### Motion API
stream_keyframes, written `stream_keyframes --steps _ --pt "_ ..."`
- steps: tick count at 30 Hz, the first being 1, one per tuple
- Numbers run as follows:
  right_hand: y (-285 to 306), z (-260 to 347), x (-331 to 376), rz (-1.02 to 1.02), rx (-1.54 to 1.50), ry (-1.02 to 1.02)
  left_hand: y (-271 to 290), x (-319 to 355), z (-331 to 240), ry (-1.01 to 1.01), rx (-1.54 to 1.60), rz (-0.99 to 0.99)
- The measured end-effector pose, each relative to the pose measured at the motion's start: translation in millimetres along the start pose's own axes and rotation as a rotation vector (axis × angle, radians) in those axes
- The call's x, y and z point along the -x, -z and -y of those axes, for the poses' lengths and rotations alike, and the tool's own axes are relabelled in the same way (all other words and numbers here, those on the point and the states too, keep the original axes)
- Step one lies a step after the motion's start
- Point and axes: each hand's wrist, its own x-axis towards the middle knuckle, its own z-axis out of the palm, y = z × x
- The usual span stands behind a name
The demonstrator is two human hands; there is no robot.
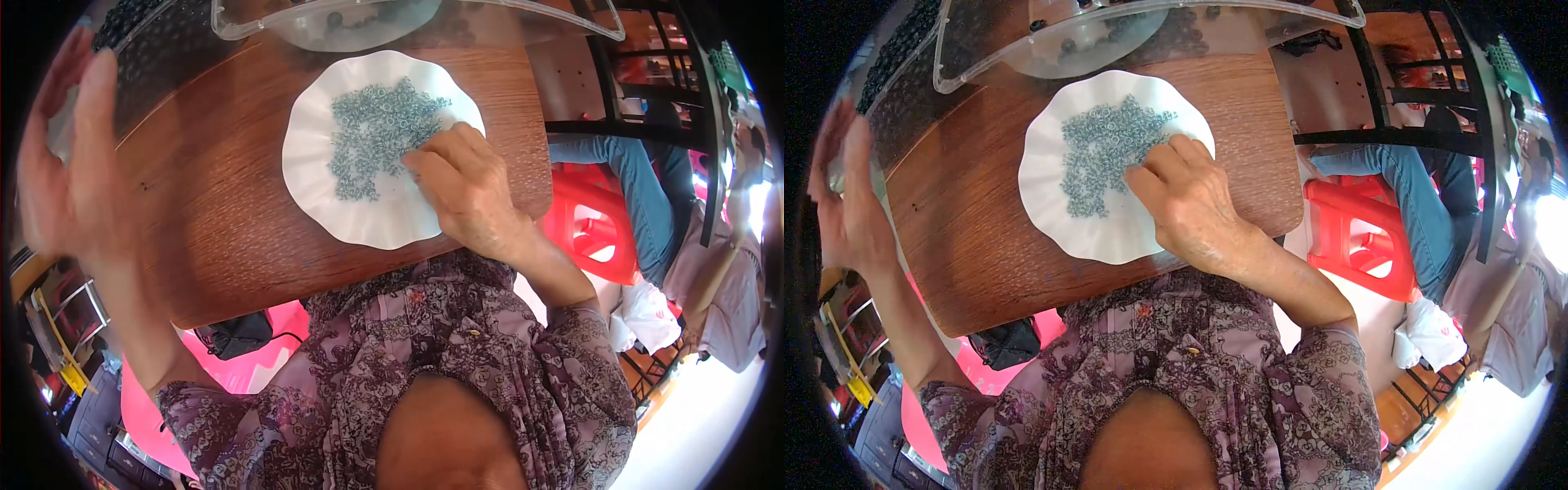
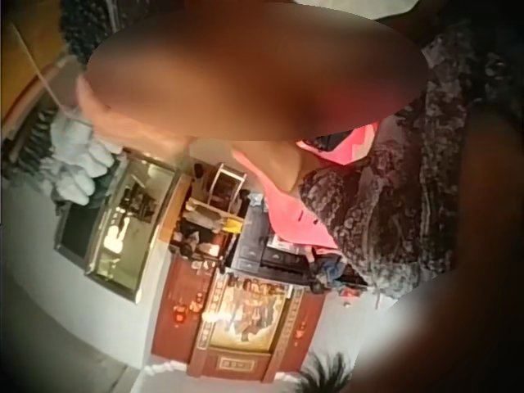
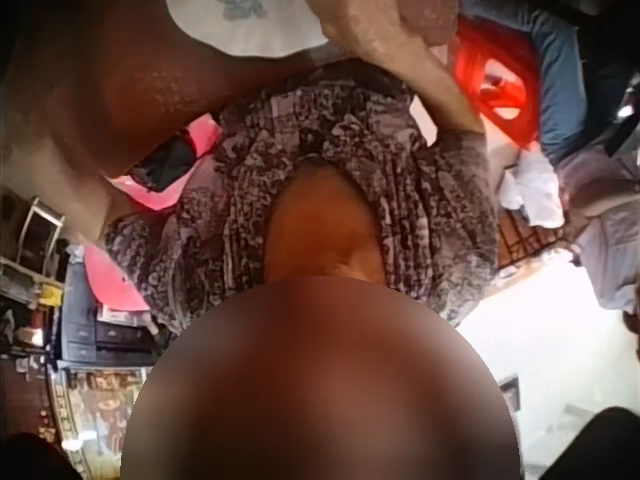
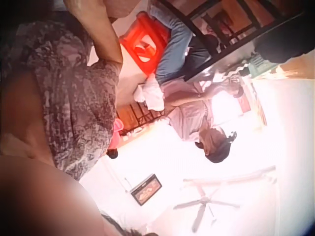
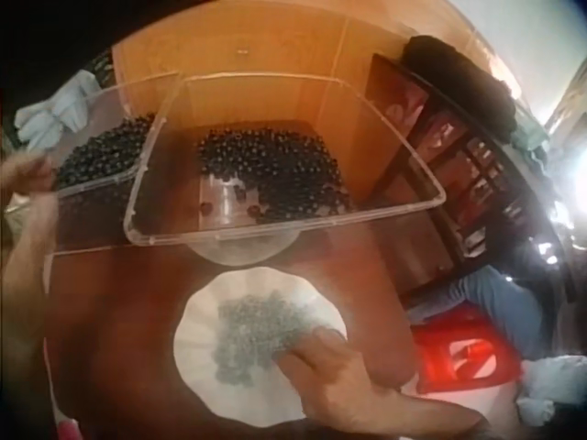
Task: The worker is inspecting black spherical hardware parts from a bin and sorting them on a manual workstation.
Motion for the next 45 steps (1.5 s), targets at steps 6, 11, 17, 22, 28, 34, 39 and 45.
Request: stream_keyframes --steps 6,11,17,22,28,34,39,45 --pt "7.8 -3.5 8.9 -0.150 -0.061 -0.096 -3.0 48.8 -41.8 0.277 0.059 0.219" --pt "2.1 -0.3 10.0 -0.124 -0.090 -0.083 -13.4 65.9 -69.9 0.242 0.074 0.388" --pt "-11.4 -2.8 1.6 -0.082 0.028 -0.016 -35.3 84.3 -71.9 0.157 0.191 0.303" --pt "-2.9 -3.4 -0.3 -0.065 0.020 0.038 -29.3 68.5 -79.6 0.099 0.148 0.443" --pt "0.3 4.1 -6.2 -0.119 -0.099 0.030 -28.0 24.4 -66.2 -0.049 0.172 0.370" --pt "3.7 1.9 -5.1 -0.133 -0.218 0.045 -64.2 -51.5 -38.3 -0.131 -0.009 0.444" --pt "8.4 -6.2 -6.4 -0.211 -0.290 0.066 -143.8 -94.9 10.5 -0.142 -0.109 0.863" --pt "21.0 -13.5 -5.6 -0.297 -0.396 0.011 -196.7 -113.1 39.2 -0.072 -0.342 1.168"
